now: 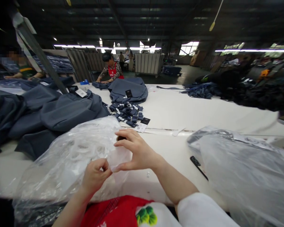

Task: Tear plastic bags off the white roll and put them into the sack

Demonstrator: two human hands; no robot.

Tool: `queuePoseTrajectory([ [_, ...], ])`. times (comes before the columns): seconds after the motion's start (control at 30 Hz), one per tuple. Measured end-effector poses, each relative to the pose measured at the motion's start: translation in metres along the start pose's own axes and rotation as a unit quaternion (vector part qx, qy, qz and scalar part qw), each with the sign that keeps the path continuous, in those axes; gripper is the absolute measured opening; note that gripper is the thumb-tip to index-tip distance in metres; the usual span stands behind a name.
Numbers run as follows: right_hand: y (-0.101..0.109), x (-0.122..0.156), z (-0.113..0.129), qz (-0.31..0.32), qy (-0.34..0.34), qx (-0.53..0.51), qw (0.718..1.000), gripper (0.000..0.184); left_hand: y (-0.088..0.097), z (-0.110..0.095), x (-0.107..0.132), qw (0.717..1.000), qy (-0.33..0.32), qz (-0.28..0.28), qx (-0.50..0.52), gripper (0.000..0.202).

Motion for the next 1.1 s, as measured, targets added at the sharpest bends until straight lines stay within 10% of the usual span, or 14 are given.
queuePoseTrajectory([
  [0.13, 0.01, 0.025, 0.004, -0.152, -0.098, 0.009, 0.984, 0.056, -0.002, 0.002, 0.004, 1.0, -0.007, -0.001, 0.006, 0.028],
  [0.37, -0.037, 0.057, -0.017, 0.12, -0.289, -0.144, 0.939, 0.05, -0.017, -0.004, 0.006, 0.997, -0.021, 0.067, -0.013, 0.042],
  [0.7, 0.04, 0.123, -0.124, -0.105, -0.436, -0.109, 0.887, 0.046, 0.011, 0.042, 0.001, 0.99, 0.046, 0.078, -0.104, 0.045],
  [1.1, 0.077, 0.168, -0.16, -0.336, -0.472, -0.032, 0.815, 0.04, 0.067, 0.094, 0.012, 0.981, 0.103, -0.029, -0.163, 0.043],
])
Point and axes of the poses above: each hand's wrist, its own x-axis away from the middle knuckle, its own y-axis out of the back of the hand, z = x × y, the point moved 4 cm from there along -x, towards the middle knuckle, and after that the axes turned 2 degrees about x, right-handed, at the moved point
